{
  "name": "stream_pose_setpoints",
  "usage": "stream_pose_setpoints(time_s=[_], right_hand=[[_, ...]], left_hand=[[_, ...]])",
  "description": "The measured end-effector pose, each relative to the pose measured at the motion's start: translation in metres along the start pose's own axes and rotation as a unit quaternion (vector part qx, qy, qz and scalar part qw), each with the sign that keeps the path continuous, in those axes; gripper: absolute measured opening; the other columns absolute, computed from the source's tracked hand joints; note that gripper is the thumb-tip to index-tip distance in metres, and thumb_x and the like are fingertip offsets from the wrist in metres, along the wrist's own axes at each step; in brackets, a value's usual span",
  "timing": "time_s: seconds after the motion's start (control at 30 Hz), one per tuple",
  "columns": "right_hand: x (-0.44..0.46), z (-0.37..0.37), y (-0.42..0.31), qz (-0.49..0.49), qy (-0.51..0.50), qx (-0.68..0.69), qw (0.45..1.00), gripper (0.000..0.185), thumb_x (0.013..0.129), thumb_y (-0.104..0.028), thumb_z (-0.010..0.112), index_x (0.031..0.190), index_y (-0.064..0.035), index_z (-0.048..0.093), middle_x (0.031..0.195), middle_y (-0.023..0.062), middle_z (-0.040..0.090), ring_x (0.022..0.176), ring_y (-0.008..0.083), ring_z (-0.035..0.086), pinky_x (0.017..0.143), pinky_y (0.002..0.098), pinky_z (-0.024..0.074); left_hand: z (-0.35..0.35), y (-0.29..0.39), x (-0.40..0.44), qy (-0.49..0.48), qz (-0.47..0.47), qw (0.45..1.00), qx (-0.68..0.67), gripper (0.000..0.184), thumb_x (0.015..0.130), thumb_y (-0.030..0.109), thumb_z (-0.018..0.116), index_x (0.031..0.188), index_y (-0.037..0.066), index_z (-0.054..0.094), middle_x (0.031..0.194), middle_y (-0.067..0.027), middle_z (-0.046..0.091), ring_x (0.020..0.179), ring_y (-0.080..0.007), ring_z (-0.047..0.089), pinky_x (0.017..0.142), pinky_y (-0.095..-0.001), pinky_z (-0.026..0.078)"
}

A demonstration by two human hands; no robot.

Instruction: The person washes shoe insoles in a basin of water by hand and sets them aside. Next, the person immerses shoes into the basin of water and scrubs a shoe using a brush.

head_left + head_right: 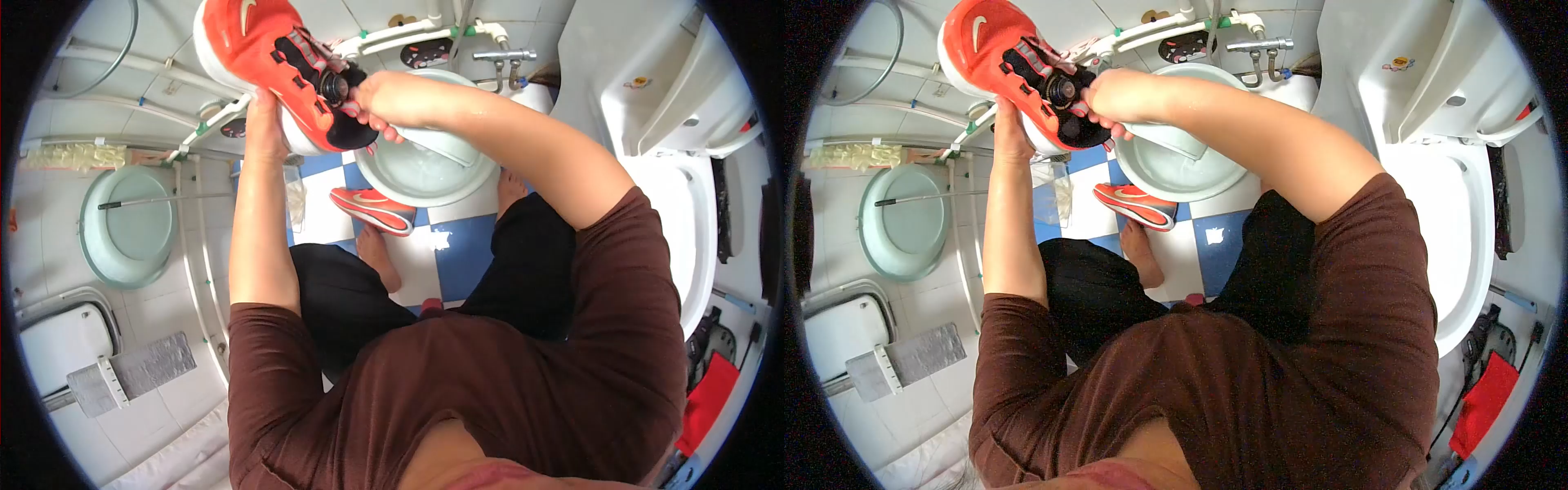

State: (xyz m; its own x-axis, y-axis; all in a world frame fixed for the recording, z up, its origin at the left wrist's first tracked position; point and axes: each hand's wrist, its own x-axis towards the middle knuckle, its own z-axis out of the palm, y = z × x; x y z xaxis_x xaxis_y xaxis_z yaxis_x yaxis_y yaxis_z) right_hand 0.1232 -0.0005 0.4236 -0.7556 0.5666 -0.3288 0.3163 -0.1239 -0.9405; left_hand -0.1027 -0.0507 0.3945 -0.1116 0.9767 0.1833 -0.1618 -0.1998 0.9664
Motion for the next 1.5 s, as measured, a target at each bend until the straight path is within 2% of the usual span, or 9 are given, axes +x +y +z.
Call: stream_pose_setpoints(time_s=[0.1,0.23,0.47,0.57,0.67,0.87,1.07,1.3,1.5], right_hand=[[0.009,0.003,0.016,0.015,-0.07,-0.069,0.995,0.029,0.09,-0.022,0.041,0.078,0.0015,0.053,0.06,0.0059,0.05,0.047,0.0164,0.05,0.042,0.03,0.0436],[0.022,0.006,0.037,0.068,-0.162,-0.156,0.972,0.021,0.084,-0.014,0.044,0.081,0.0035,0.056,0.064,0.0086,0.052,0.05,0.0185,0.054,0.044,0.0333,0.0462],[0.012,0.003,0.032,0.037,-0.214,-0.224,0.95,0.045,0.096,-0.035,0.038,0.086,0.0031,0.059,0.067,0.0059,0.05,0.055,0.0163,0.051,0.052,0.0313,0.0494],[0.032,0.013,0.061,-0.001,-0.165,-0.358,0.919,0.039,0.095,-0.037,0.039,0.094,-0.0037,0.059,0.08,0.0107,0.06,0.064,0.0231,0.06,0.059,0.039,0.0505],[0.031,0.021,0.087,-0.166,-0.001,-0.483,0.86,0.031,0.094,-0.03,0.042,0.097,-0.0044,0.059,0.084,0.0145,0.065,0.072,0.0312,0.064,0.067,0.0448,0.05],[0.031,0.017,0.093,-0.168,0.056,-0.565,0.806,0.023,0.088,-0.019,0.047,0.105,-0.0073,0.055,0.093,0.0132,0.065,0.088,0.0293,0.064,0.073,0.0426,0.0495],[0.052,0.006,0.113,-0.238,0.143,-0.62,0.734,0.022,0.081,-0.012,0.051,0.103,-0.0079,0.054,0.091,0.0086,0.062,0.087,0.0248,0.063,0.073,0.0367,0.0484],[0.062,-0.001,0.115,-0.239,0.19,-0.615,0.727,0.023,0.081,-0.011,0.051,0.104,-0.0077,0.05,0.089,0.0088,0.06,0.087,0.0238,0.063,0.069,0.0369,0.0502],[0.068,-0.019,0.099,-0.163,0.22,-0.579,0.768,0.018,0.086,-0.015,0.049,0.103,-0.0072,0.05,0.091,0.0119,0.062,0.085,0.0264,0.063,0.069,0.038,0.0507]], left_hand=[[-0.011,0.002,0.0,0.0,0.01,0.998,-0.055,0.081,0.078,0.059,0.06,0.128,-0.001,0.04,0.12,-0.0132,0.054,0.105,-0.0246,0.056,0.089,-0.0378,0.047],[-0.009,-0.002,-0.004,-0.034,0.064,0.994,0.082,0.082,0.075,0.056,0.066,0.125,-0.003,0.043,0.122,-0.0107,0.053,0.111,-0.0216,0.052,0.095,-0.0358,0.04],[-0.008,0.004,-0.006,0.018,0.073,0.987,0.144,0.071,0.073,0.047,0.074,0.118,-0.002,0.05,0.118,-0.0089,0.056,0.107,-0.0176,0.052,0.093,-0.0319,0.039],[-0.008,0.003,-0.013,0.03,0.086,0.978,0.185,0.056,0.076,0.034,0.074,0.114,-0.001,0.053,0.11,-0.0073,0.059,0.099,-0.0148,0.054,0.089,-0.0293,0.04],[0.011,0.009,-0.019,0.088,0.054,0.982,0.155,0.048,0.08,0.029,0.071,0.114,0.0,0.053,0.108,-0.0069,0.06,0.097,-0.014,0.055,0.086,-0.0286,0.042],[0.019,0.002,-0.021,0.144,-0.048,0.984,0.098,0.05,0.083,0.032,0.068,0.115,-0.002,0.052,0.11,-0.0093,0.059,0.098,-0.0157,0.056,0.085,-0.0297,0.044],[0.006,-0.012,-0.014,0.134,-0.087,0.986,-0.035,0.049,0.088,0.032,0.061,0.119,-0.004,0.047,0.117,-0.0137,0.057,0.104,-0.0216,0.056,0.09,-0.0352,0.045],[0.009,-0.014,-0.015,0.157,-0.146,0.975,-0.063,0.055,0.092,0.04,0.049,0.13,0.001,0.04,0.127,-0.0155,0.051,0.113,-0.0271,0.053,0.094,-0.0416,0.046],[-0.007,-0.031,-0.009,0.072,-0.233,0.952,-0.188,0.061,0.091,0.049,0.045,0.133,0.005,0.038,0.129,-0.0155,0.05,0.116,-0.03,0.05,0.097,-0.0444,0.042]])
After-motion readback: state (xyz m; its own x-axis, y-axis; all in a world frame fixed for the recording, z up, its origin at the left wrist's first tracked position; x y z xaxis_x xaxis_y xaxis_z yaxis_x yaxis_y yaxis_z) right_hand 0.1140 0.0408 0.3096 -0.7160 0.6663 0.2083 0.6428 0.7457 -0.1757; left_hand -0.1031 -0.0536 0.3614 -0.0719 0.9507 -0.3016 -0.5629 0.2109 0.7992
